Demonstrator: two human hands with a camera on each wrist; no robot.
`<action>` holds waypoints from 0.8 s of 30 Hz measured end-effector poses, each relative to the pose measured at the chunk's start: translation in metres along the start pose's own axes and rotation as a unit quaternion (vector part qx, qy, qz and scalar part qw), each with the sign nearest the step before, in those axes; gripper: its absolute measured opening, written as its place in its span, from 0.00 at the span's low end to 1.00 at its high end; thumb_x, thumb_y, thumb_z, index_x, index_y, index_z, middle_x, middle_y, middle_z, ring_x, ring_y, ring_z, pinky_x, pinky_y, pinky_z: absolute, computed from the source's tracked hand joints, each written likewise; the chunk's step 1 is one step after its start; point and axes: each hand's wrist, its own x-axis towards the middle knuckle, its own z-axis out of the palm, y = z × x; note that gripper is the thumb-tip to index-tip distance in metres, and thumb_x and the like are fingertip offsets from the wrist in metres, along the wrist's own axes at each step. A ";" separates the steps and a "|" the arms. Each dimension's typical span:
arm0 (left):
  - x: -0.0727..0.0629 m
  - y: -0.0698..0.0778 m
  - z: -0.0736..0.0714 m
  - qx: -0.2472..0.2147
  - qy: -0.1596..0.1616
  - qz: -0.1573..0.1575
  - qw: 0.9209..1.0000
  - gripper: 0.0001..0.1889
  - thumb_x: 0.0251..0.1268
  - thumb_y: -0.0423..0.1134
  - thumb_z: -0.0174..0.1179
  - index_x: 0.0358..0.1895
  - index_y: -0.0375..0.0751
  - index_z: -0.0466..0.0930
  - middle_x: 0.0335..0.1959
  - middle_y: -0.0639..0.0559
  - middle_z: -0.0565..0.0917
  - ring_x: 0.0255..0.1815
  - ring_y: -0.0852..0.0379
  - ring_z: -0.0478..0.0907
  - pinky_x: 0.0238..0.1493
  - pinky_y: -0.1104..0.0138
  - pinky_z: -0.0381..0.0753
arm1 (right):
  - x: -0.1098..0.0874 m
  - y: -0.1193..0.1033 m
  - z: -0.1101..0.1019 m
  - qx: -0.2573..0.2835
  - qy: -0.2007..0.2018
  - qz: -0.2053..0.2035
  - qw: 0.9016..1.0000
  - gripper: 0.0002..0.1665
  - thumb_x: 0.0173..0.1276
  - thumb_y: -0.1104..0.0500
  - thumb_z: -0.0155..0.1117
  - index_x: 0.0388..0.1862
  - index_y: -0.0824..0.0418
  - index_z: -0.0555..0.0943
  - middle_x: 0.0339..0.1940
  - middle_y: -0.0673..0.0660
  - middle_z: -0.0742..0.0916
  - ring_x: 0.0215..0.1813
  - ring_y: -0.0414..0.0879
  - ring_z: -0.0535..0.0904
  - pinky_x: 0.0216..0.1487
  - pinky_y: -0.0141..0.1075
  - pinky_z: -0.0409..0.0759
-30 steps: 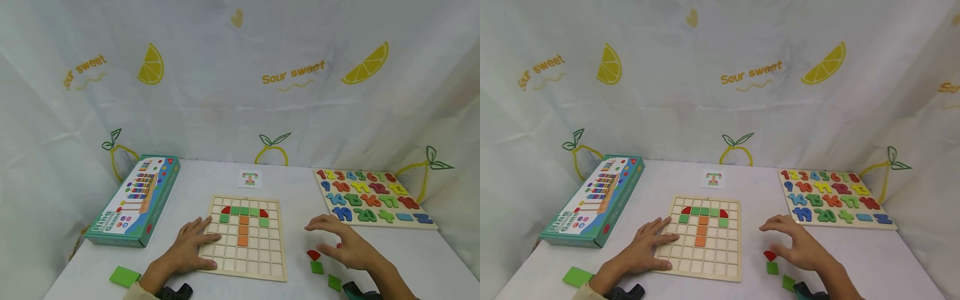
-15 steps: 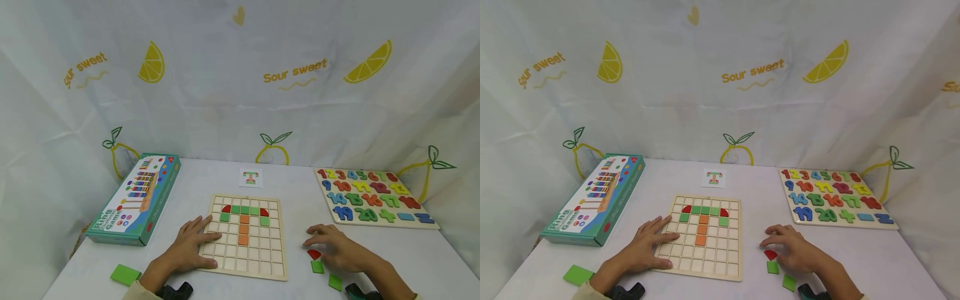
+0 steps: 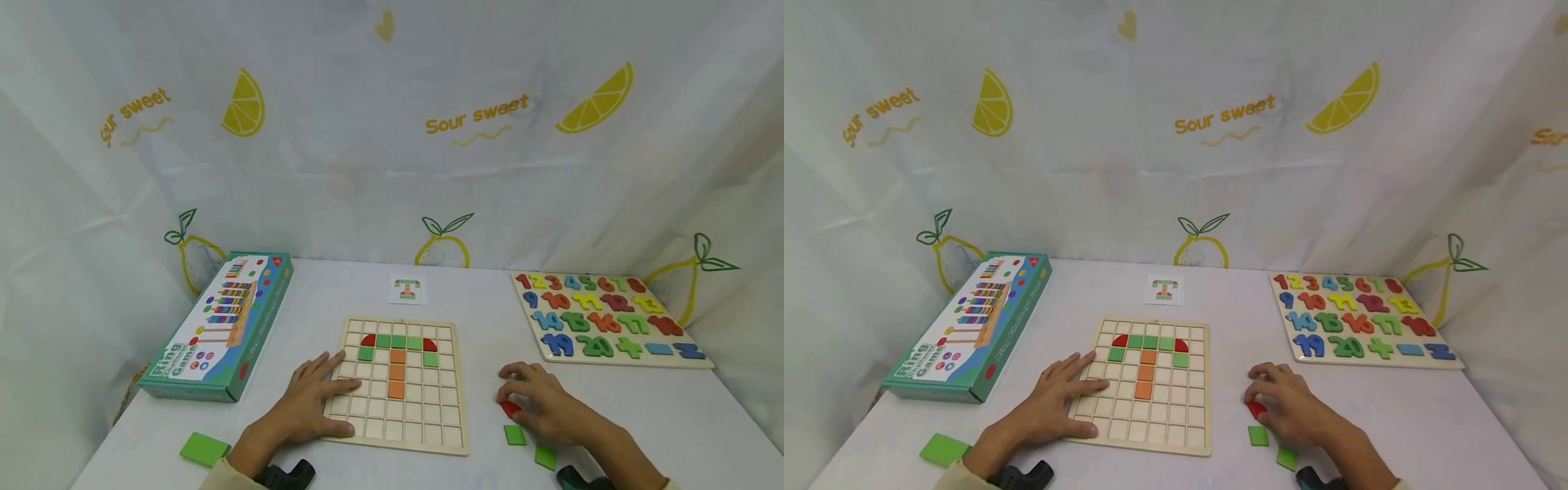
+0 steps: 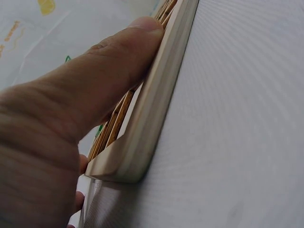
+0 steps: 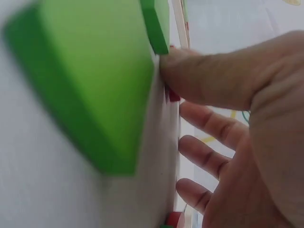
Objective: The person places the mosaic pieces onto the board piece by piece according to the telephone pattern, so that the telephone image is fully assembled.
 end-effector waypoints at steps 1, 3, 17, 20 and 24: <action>0.000 0.000 0.000 0.000 0.000 0.000 1.000 0.41 0.41 0.73 0.65 0.63 0.61 0.78 0.76 0.49 0.55 0.75 0.39 0.44 0.66 0.41 0.41 | 0.000 -0.001 0.000 -0.001 0.000 0.003 1.000 0.17 0.61 0.60 0.70 0.40 0.36 0.79 0.58 0.51 0.73 0.59 0.56 0.66 0.53 0.63 0.65; 0.000 -0.001 0.000 -0.001 -0.001 -0.001 1.000 0.41 0.41 0.73 0.65 0.63 0.61 0.78 0.76 0.49 0.54 0.75 0.39 0.44 0.66 0.41 0.41 | 0.001 -0.003 0.000 -0.005 0.003 0.017 1.000 0.16 0.62 0.61 0.68 0.41 0.38 0.79 0.55 0.49 0.73 0.56 0.53 0.67 0.54 0.60 0.67; 0.000 -0.003 0.001 -0.001 0.009 0.008 1.000 0.40 0.41 0.73 0.65 0.62 0.61 0.78 0.76 0.47 0.55 0.74 0.38 0.44 0.66 0.41 0.40 | 0.015 -0.040 -0.006 0.030 0.190 -0.084 0.978 0.19 0.59 0.68 0.71 0.47 0.54 0.82 0.41 0.44 0.84 0.43 0.38 0.76 0.43 0.40 0.80; 0.000 -0.003 0.001 -0.006 0.007 0.009 1.000 0.40 0.42 0.73 0.66 0.62 0.61 0.78 0.76 0.48 0.55 0.74 0.38 0.44 0.66 0.41 0.40 | 0.022 -0.052 -0.003 0.047 0.204 -0.089 0.974 0.20 0.59 0.68 0.71 0.48 0.52 0.82 0.41 0.43 0.84 0.44 0.38 0.76 0.44 0.40 0.80; 0.000 -0.003 0.001 -0.008 0.003 0.006 1.000 0.40 0.41 0.73 0.66 0.62 0.62 0.78 0.76 0.48 0.55 0.74 0.38 0.44 0.66 0.41 0.40 | 0.030 -0.066 0.000 0.060 0.217 -0.104 0.969 0.18 0.60 0.67 0.71 0.47 0.52 0.82 0.41 0.42 0.84 0.45 0.39 0.76 0.44 0.39 0.79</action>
